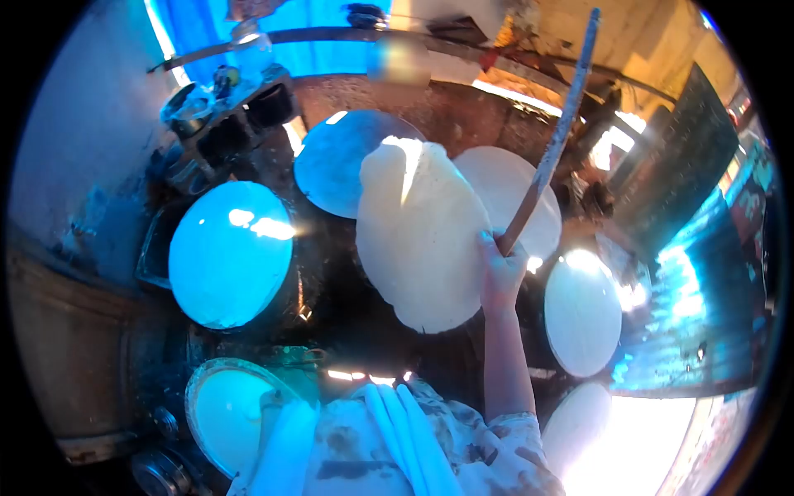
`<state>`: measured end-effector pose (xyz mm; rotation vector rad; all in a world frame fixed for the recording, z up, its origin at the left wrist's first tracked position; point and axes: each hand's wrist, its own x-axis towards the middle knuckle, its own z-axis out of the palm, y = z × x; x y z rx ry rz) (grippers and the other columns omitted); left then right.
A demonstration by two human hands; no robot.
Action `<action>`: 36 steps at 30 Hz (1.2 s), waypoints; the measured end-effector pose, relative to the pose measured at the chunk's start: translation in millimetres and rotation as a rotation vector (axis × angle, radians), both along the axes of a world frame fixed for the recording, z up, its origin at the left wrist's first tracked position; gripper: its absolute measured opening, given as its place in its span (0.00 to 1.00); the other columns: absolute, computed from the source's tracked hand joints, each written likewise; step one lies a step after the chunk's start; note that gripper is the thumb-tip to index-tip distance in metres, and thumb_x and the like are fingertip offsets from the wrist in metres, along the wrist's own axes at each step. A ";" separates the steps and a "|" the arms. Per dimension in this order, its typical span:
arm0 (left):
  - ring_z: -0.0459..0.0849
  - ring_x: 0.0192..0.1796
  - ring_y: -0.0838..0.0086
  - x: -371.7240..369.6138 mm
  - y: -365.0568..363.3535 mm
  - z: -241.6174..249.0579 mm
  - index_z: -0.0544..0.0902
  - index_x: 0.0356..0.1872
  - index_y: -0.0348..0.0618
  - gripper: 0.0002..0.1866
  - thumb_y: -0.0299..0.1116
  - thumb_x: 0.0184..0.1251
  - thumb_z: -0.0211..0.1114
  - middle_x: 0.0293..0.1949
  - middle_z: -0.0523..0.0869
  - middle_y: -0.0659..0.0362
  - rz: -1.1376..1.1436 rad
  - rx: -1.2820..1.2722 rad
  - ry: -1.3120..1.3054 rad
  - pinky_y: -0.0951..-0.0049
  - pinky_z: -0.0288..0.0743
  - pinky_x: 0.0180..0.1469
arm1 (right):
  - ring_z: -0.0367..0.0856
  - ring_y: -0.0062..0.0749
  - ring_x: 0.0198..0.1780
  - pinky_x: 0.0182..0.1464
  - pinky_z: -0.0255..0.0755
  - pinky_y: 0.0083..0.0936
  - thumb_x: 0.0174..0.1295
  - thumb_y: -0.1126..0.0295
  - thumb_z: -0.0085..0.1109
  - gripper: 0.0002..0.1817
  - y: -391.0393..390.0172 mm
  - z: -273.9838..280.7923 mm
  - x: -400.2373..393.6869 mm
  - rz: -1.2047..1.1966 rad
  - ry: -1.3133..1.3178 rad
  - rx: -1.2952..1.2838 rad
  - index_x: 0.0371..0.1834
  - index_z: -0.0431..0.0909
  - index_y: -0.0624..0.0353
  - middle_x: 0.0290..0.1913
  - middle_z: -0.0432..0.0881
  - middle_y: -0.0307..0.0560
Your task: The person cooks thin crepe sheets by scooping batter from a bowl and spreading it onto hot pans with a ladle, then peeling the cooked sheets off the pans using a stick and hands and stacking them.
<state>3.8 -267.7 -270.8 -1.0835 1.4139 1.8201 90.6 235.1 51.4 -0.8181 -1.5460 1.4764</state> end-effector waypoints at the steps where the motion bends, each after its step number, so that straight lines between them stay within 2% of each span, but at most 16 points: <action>1: 0.74 0.20 0.69 -9.9 8.6 -1.2 0.72 0.16 0.45 0.14 0.37 0.59 0.49 0.15 0.74 0.59 -0.056 0.000 -0.001 0.70 0.66 0.22 | 0.63 0.11 0.25 0.27 0.58 0.13 0.55 0.74 0.60 0.06 2.0 -2.7 27.3 -0.069 -0.017 -0.001 0.25 0.76 0.64 0.22 0.70 0.29; 3: 0.74 0.20 0.69 -24.8 30.2 -3.2 0.72 0.16 0.45 0.14 0.37 0.58 0.50 0.15 0.73 0.59 -0.151 -0.001 0.005 0.70 0.66 0.22 | 0.65 0.12 0.23 0.26 0.59 0.12 0.54 0.72 0.61 0.05 5.7 -7.2 85.5 -0.041 -0.184 -0.044 0.28 0.77 0.62 0.22 0.71 0.30; 7: 0.74 0.20 0.69 -40.7 101.4 -8.3 0.72 0.16 0.45 0.13 0.37 0.58 0.50 0.15 0.73 0.59 -0.362 0.005 0.008 0.69 0.65 0.21 | 0.65 0.12 0.24 0.28 0.60 0.13 0.53 0.73 0.61 0.06 -1.8 -7.0 205.4 -0.310 -0.389 -0.023 0.24 0.77 0.64 0.20 0.71 0.30; 9: 0.74 0.20 0.69 -37.7 148.3 -12.3 0.72 0.16 0.45 0.13 0.37 0.57 0.51 0.15 0.73 0.59 -0.478 0.011 0.004 0.69 0.65 0.21 | 0.67 0.13 0.23 0.25 0.60 0.12 0.52 0.71 0.63 0.07 -11.4 -5.7 273.2 -0.489 -0.400 -0.095 0.28 0.78 0.64 0.22 0.73 0.32; 11: 0.74 0.20 0.69 -24.5 188.7 -14.4 0.72 0.16 0.45 0.13 0.37 0.57 0.51 0.15 0.73 0.59 -0.568 0.017 -0.004 0.69 0.65 0.21 | 0.62 0.12 0.16 0.19 0.56 0.13 0.51 0.74 0.62 0.05 -26.9 11.6 345.1 -0.725 -0.360 -0.237 0.22 0.77 0.61 0.16 0.69 0.30; 15: 0.73 0.20 0.69 7.8 264.7 -18.4 0.71 0.16 0.45 0.12 0.37 0.56 0.52 0.15 0.73 0.59 -0.736 0.032 -0.017 0.69 0.64 0.21 | 0.60 0.10 0.12 0.13 0.50 0.11 0.54 0.71 0.61 0.07 -85.0 -7.4 528.9 -1.097 -0.056 -0.206 0.21 0.75 0.58 0.13 0.65 0.28; 19: 0.73 0.19 0.69 40.6 340.2 -22.2 0.71 0.15 0.46 0.12 0.36 0.55 0.52 0.15 0.73 0.59 -0.920 0.033 -0.024 0.68 0.64 0.20 | 0.58 0.10 0.10 0.11 0.48 0.12 0.54 0.70 0.62 0.06 -168.4 26.9 659.2 -1.441 -0.152 -0.264 0.25 0.74 0.56 0.13 0.64 0.28; 21: 0.73 0.19 0.69 59.5 371.4 -23.4 0.71 0.15 0.46 0.12 0.36 0.55 0.53 0.15 0.73 0.59 -1.012 0.024 -0.024 0.68 0.63 0.20 | 0.58 0.09 0.11 0.11 0.47 0.11 0.53 0.68 0.63 0.07 -198.3 59.2 703.4 -1.451 -0.351 -0.244 0.26 0.74 0.55 0.12 0.63 0.27; 23: 0.73 0.19 0.69 77.5 394.7 -23.6 0.71 0.15 0.46 0.11 0.36 0.55 0.53 0.15 0.73 0.59 -1.073 0.023 -0.030 0.68 0.63 0.20 | 0.60 0.13 0.12 0.13 0.50 0.15 0.51 0.70 0.63 0.08 -198.3 94.8 712.7 -1.524 -0.561 -0.226 0.21 0.74 0.57 0.11 0.63 0.28; 24: 0.73 0.19 0.69 84.3 405.2 -23.8 0.71 0.15 0.46 0.11 0.36 0.55 0.53 0.15 0.73 0.59 -1.085 0.025 -0.030 0.68 0.63 0.20 | 0.60 0.13 0.12 0.13 0.50 0.15 0.51 0.70 0.63 0.08 -191.8 92.6 719.7 -1.546 -0.559 -0.231 0.21 0.74 0.57 0.11 0.63 0.28; 25: 0.73 0.19 0.69 92.1 412.8 -23.6 0.71 0.15 0.46 0.11 0.36 0.54 0.53 0.15 0.73 0.59 -1.102 0.027 -0.034 0.68 0.63 0.20 | 0.62 0.15 0.12 0.15 0.52 0.18 0.50 0.71 0.62 0.09 -186.7 88.6 729.0 -1.522 -0.824 -0.181 0.18 0.73 0.58 0.11 0.64 0.29; 26: 0.72 0.19 0.69 97.6 421.0 -22.6 0.71 0.15 0.46 0.11 0.36 0.54 0.54 0.15 0.73 0.59 -1.113 0.030 -0.033 0.68 0.63 0.20 | 0.63 0.17 0.13 0.17 0.54 0.22 0.49 0.72 0.61 0.10 -182.4 80.5 732.9 -1.477 -1.089 -0.129 0.15 0.72 0.60 0.11 0.66 0.30; 27: 0.72 0.19 0.69 102.7 427.4 -23.5 0.71 0.15 0.46 0.11 0.36 0.54 0.54 0.15 0.73 0.59 -1.123 0.029 -0.034 0.68 0.63 0.20 | 0.68 0.25 0.14 0.21 0.59 0.27 0.47 0.73 0.59 0.10 -176.7 60.2 726.8 -1.445 -1.205 -0.080 0.14 0.72 0.63 0.11 0.71 0.37; 29: 0.72 0.19 0.69 109.8 434.7 -23.8 0.71 0.15 0.46 0.11 0.36 0.54 0.54 0.15 0.73 0.59 -1.139 0.025 -0.038 0.68 0.62 0.20 | 0.78 0.47 0.26 0.33 0.70 0.37 0.47 0.70 0.60 0.07 -171.5 -10.7 716.9 -1.436 -1.570 0.048 0.22 0.78 0.64 0.21 0.77 0.55; 31: 0.72 0.19 0.69 114.6 440.4 -24.7 0.71 0.15 0.46 0.11 0.36 0.53 0.54 0.15 0.72 0.59 -1.147 0.016 -0.033 0.68 0.62 0.20 | 0.78 0.47 0.33 0.38 0.73 0.37 0.49 0.68 0.60 0.07 -168.9 -79.5 688.6 -1.495 -1.551 -0.160 0.25 0.79 0.60 0.30 0.78 0.53; 36: 0.72 0.19 0.68 125.0 441.0 -26.8 0.70 0.15 0.46 0.10 0.36 0.52 0.55 0.15 0.72 0.59 -1.136 -0.008 -0.037 0.67 0.61 0.19 | 0.75 0.49 0.33 0.37 0.70 0.39 0.50 0.70 0.58 0.07 -183.3 -209.9 635.9 -1.636 -1.342 -0.319 0.19 0.75 0.61 0.30 0.75 0.53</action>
